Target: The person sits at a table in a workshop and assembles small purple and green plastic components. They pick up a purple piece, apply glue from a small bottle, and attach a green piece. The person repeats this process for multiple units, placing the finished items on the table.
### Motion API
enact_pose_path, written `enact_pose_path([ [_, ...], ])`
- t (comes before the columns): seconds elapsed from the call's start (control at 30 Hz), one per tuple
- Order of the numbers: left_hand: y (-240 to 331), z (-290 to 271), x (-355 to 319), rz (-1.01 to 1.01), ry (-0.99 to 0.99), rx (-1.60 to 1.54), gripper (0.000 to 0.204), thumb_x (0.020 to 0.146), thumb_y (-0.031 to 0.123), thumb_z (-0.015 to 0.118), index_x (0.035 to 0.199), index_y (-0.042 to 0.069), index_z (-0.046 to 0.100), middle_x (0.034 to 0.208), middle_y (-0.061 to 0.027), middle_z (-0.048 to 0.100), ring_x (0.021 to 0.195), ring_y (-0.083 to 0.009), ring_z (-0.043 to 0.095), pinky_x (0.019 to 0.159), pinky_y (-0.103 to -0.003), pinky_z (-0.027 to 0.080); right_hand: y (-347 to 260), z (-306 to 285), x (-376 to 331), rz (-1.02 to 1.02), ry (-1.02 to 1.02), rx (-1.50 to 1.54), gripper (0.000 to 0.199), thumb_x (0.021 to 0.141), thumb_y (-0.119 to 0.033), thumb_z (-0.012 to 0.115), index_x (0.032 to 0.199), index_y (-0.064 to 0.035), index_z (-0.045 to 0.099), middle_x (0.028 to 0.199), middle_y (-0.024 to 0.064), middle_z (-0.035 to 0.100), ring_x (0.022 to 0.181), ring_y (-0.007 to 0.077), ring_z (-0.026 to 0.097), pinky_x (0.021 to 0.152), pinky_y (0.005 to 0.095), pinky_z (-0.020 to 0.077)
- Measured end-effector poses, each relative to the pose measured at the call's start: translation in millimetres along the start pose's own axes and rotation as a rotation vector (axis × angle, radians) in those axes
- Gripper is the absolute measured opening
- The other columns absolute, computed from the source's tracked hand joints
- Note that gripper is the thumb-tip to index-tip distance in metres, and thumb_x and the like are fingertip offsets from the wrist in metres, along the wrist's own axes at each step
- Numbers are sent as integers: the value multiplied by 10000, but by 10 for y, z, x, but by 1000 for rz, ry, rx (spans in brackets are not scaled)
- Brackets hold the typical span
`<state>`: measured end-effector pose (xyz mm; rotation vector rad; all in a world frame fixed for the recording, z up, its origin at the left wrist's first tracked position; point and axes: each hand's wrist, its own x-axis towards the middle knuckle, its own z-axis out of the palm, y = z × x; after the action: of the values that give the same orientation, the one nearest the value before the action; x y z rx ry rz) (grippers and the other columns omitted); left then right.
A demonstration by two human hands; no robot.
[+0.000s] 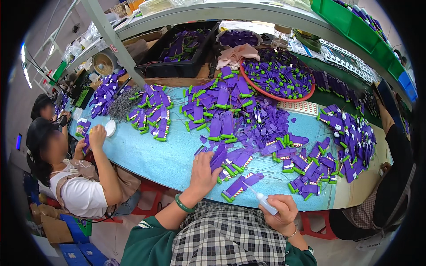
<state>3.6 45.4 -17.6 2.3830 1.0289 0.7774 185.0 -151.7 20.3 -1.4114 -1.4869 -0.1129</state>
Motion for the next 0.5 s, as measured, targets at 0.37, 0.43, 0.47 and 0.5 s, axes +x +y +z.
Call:
enact_pose_path([
  [0.37,20,6,-109,-19,-84,-285,327,799,6,660,1096,-32,529,1005,-175,577,847,-330,602,684,-359,508,-14,101,129,-86,-30,32,404,617,-73,854,961,-65,642,850,71,631,634,183,643,498,266,489],
  [0.43,115,-82,-95,-147,-156,-563,292,847,34,637,1111,-23,527,999,-147,607,840,-272,626,651,-325,532,-21,99,132,-84,-25,16,402,616,-77,855,956,-65,642,850,71,630,637,182,641,500,270,491],
  [0.47,195,-162,-65,-241,-218,-809,281,870,55,626,1121,-18,525,1001,-132,617,846,-240,630,643,-309,540,-34,92,154,-87,-27,0,400,614,-80,856,953,-66,643,852,71,631,636,182,638,501,272,492],
  [0.5,247,-218,-48,-334,-279,-1056,271,893,77,615,1131,-12,523,1002,-116,627,852,-207,634,635,-294,549,-44,91,168,-89,-29,-15,399,613,-82,857,950,-66,643,853,71,631,635,181,636,502,274,493],
])
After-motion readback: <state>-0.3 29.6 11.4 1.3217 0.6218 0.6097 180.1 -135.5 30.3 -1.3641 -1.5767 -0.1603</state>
